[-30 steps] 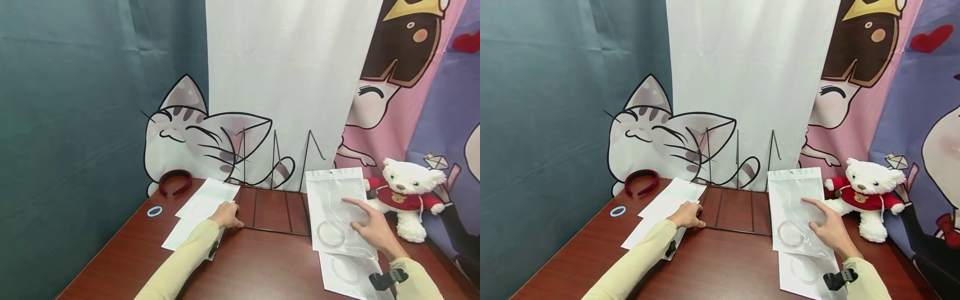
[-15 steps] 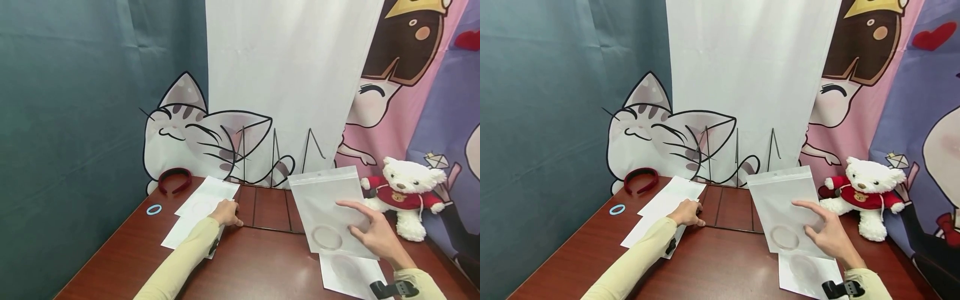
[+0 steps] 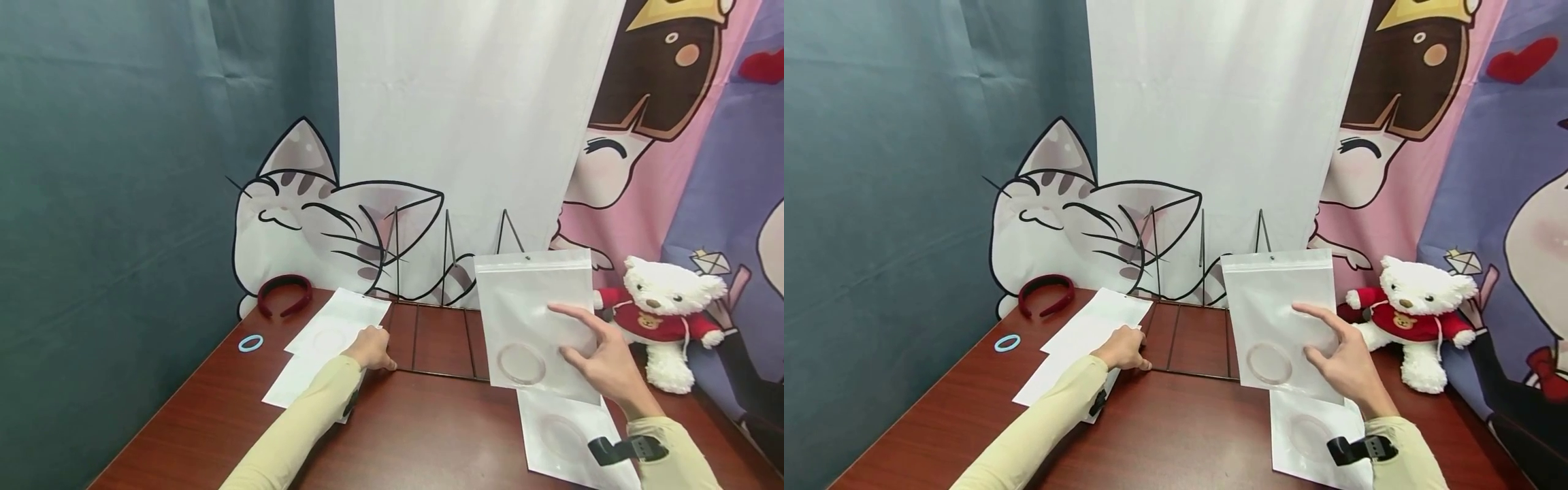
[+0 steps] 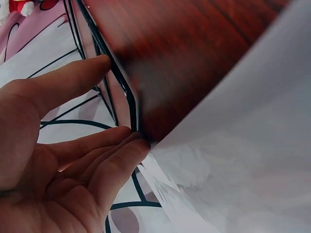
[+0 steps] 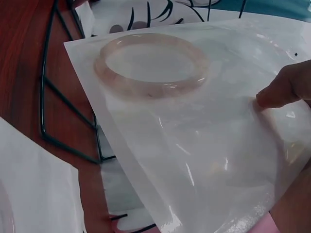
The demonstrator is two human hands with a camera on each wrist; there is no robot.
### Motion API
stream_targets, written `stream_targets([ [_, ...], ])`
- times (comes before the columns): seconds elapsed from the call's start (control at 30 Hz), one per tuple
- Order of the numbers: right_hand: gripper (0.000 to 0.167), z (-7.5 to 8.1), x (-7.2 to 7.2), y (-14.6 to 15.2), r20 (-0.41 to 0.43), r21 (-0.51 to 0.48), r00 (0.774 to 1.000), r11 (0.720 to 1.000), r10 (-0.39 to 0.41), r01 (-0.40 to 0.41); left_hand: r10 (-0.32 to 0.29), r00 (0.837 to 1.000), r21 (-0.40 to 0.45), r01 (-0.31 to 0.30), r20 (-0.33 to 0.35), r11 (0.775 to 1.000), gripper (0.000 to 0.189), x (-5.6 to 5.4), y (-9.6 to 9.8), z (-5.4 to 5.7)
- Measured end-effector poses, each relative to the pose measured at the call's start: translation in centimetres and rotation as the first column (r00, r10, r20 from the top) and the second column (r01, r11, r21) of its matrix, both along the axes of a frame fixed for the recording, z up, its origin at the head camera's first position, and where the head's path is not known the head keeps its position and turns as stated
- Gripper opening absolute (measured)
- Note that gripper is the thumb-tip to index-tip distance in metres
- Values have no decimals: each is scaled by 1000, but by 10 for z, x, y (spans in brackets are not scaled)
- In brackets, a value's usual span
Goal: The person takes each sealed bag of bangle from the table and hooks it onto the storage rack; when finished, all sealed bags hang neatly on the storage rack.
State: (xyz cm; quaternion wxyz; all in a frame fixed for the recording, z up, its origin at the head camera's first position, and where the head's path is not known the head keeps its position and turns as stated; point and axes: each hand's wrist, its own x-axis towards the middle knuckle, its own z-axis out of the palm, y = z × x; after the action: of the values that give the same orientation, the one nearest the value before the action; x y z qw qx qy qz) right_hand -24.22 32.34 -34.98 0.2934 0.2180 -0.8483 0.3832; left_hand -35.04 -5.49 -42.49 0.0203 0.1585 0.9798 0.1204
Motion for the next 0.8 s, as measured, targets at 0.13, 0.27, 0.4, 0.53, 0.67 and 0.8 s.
stream_targets([
  [0.13,76,0,-8,-2,25,-3,1000,1000,-8,8,-4,1000,-4,4,-10,1000,37,1,1,0],
  [0.27,77,1,-17,-2,41,4,999,1000,-26,26,-9,1000,-4,9,-18,1000,36,1,1,1],
  [0.4,77,4,-32,-1,55,23,996,998,-64,63,-22,1000,-13,22,-22,1000,36,1,3,4],
  [0.53,77,9,-49,-3,98,36,991,995,-91,88,-26,999,-27,25,-27,999,37,0,5,6],
  [0.67,77,15,-68,-6,150,55,982,993,-111,104,-14,1000,-29,13,-23,1000,37,0,4,5],
  [0.8,81,19,-85,-8,250,101,961,990,-120,97,-5,1000,-34,5,-15,999,37,1,4,3],
])
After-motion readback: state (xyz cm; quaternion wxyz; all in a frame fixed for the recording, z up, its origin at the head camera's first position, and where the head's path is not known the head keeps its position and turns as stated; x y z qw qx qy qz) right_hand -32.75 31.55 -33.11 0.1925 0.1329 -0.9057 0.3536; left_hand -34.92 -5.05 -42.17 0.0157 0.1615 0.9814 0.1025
